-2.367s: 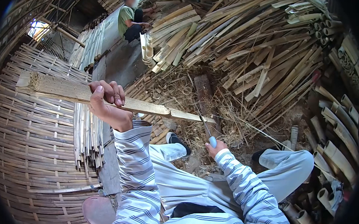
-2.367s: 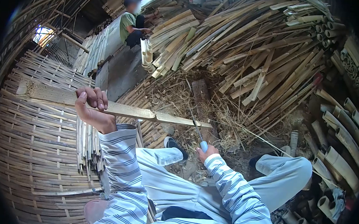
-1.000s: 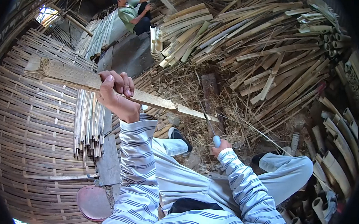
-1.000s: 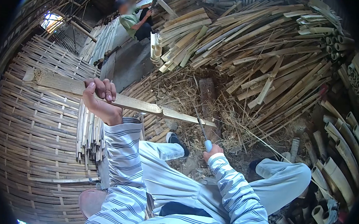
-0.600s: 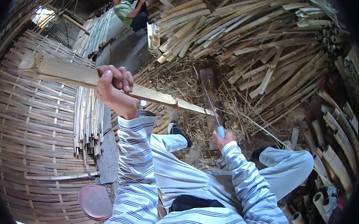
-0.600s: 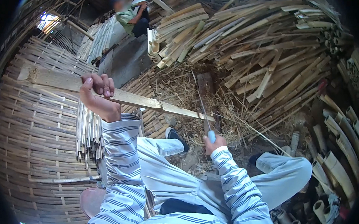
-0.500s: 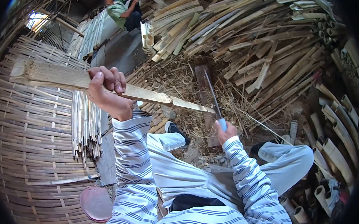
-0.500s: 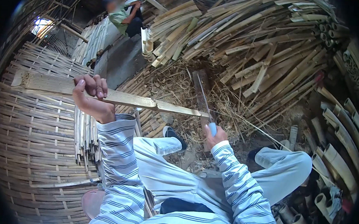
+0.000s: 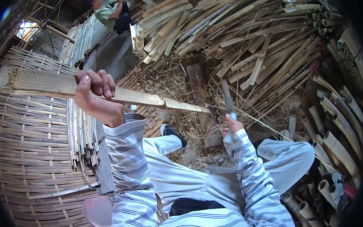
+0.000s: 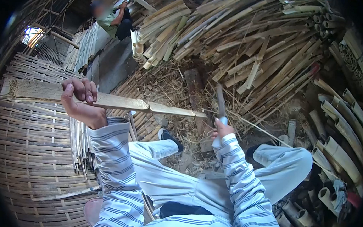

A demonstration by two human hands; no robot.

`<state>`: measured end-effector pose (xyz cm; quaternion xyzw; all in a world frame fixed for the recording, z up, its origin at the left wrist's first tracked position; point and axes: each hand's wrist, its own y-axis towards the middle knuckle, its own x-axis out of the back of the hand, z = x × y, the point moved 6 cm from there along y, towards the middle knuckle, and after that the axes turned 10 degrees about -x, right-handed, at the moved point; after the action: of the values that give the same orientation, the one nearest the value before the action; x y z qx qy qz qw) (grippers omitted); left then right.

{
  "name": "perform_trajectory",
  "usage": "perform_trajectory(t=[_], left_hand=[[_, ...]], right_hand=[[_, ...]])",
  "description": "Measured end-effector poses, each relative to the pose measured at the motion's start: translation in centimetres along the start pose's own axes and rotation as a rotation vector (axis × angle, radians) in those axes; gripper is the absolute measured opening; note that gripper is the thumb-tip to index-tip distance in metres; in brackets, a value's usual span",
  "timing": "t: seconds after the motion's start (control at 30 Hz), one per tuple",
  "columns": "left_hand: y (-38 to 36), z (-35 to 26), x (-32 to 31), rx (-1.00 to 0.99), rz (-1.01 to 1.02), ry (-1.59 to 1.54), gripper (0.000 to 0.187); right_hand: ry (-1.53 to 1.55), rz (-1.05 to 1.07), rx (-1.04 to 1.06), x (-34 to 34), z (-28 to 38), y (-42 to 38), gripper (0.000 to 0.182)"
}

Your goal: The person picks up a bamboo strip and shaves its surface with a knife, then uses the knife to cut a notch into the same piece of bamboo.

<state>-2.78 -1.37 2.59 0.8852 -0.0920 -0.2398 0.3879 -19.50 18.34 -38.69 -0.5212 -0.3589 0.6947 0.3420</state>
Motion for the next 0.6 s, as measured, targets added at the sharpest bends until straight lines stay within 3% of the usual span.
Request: perform_trajectory(t=[0.17,0.27,0.33,0.4,0.47,0.53,0.6], left_hand=[[0.1,0.1,0.1,0.012,-0.007,-0.015,0.026],[0.6,0.5,0.5,0.011,-0.030,-0.006,0.026],[1.0,0.8,0.7,0.008,-0.025,-0.019,0.025],[1.3,1.3,0.9,0.016,-0.010,-0.037,0.024],[1.6,1.5,0.8,0.013,0.009,-0.038,0.024],[2.0,2.0,0.5,0.016,0.023,-0.049,0.023],[2.0,1.9,-0.3,0.003,-0.012,0.010,0.025]], right_hand=[[0.342,0.345,-0.246,3.9,1.5,2.1,0.013],[0.426,0.213,-0.178,7.0,3.1,0.3,0.018],[0.411,0.296,-0.149,7.3,3.4,-2.8,0.019],[0.396,0.239,-0.198,8.2,3.3,-4.7,0.019],[0.338,0.318,-0.036,9.1,3.8,-4.1,0.019],[0.540,0.216,-0.089,9.4,3.6,-3.4,0.023],[0.523,0.145,-0.045,9.4,3.7,-3.2,0.023]])
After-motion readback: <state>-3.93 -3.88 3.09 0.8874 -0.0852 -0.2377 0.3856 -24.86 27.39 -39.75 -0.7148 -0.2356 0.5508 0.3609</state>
